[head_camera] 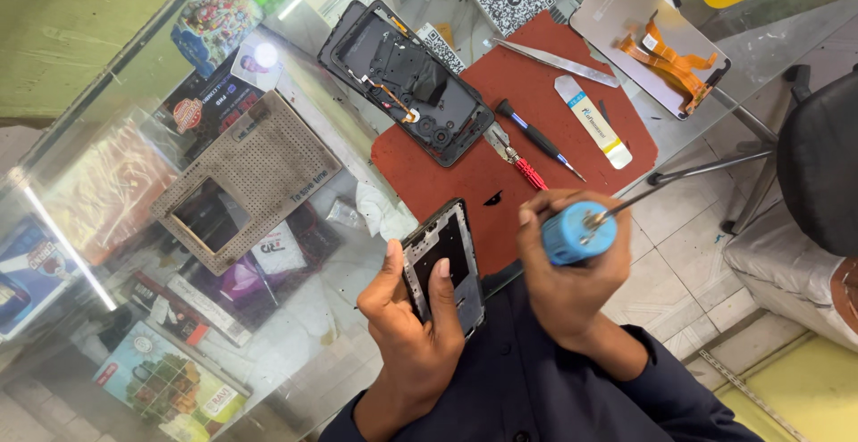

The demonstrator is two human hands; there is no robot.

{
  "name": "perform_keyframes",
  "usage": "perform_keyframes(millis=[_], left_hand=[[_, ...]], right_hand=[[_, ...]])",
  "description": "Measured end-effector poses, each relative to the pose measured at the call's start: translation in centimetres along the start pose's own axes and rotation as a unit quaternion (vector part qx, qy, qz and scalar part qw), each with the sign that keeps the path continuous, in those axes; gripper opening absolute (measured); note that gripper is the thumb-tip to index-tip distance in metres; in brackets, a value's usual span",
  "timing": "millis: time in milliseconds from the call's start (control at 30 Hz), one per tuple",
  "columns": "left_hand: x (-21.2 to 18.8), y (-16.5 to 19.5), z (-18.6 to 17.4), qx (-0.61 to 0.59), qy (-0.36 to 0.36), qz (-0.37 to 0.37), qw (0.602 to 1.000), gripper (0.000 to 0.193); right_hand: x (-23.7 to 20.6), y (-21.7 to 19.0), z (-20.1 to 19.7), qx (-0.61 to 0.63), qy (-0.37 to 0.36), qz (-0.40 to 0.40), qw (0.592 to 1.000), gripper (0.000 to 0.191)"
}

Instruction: The person applies liquid adhesive to a smartphone frame, then uses a soldering iron and tweezers to remove adhesive residue and small components from the frame's interior. The person works on a single device throughout the clip.

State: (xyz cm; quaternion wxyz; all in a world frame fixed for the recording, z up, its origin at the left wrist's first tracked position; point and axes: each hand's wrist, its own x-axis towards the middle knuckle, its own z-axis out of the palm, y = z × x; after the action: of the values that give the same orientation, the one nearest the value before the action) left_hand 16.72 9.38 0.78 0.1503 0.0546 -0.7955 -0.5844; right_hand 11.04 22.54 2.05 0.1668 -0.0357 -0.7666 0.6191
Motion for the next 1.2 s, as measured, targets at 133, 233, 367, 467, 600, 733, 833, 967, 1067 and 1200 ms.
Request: perform_keyframes(millis=[133, 233, 367, 467, 600, 733, 833, 967, 1067, 1200], left_hand=[[0.3, 0.5, -0.2, -0.066, 0.002, -0.046, 0.997, 0.050], [0.9, 0.7, -0.1, -0.166, 0.025, -0.130, 0.977, 0.054], [2.5, 0.0, -0.2, -0.186, 0.049, -0.178, 0.965, 0.065], [3.5, -0.4, -0.1, -0.183, 0.067, -0.194, 0.961, 0.076], [4.6, -1.1, 0.0, -0.133, 0.090, -0.216, 0.963, 0.085], [4.9, -1.8, -0.1, -0.098, 0.116, -0.203, 0.967, 0.088], [5.0, -2.4, -0.3, -0.089, 0.116, -0.203, 0.968, 0.088], [5.3, -3.0, -0.1, -0.089, 0.123, -0.207, 0.967, 0.087], [5.4, -3.1, 0.0, -0.075, 0.120, -0.202, 0.969, 0.087], [5.3, -3.0, 0.0, -0.055, 0.113, -0.203, 0.971, 0.088]], right_hand=[[2.5, 0.3, -1.3, -0.092, 0.014, 0.039, 0.995, 0.032], [5.0, 0.8, -2.5, -0.210, -0.005, 0.022, 0.977, 0.033], [6.2, 1.7, -4.1, -0.240, -0.023, 0.016, 0.970, 0.027], [5.3, 2.5, -5.1, -0.305, -0.030, 0.087, 0.948, 0.035], [3.3, 2.6, -6.4, -0.376, -0.129, 0.107, 0.911, 0.040], [1.3, 0.8, -7.5, -0.334, -0.246, 0.128, 0.901, 0.054], [-0.1, -1.1, -8.5, -0.325, -0.303, 0.171, 0.880, 0.051], [-1.1, -1.9, -8.8, -0.351, -0.354, 0.171, 0.850, 0.057], [-1.3, -1.9, -8.9, -0.363, -0.382, 0.167, 0.833, 0.060], [-1.5, -1.9, -9.1, -0.384, -0.390, 0.152, 0.823, 0.061]])
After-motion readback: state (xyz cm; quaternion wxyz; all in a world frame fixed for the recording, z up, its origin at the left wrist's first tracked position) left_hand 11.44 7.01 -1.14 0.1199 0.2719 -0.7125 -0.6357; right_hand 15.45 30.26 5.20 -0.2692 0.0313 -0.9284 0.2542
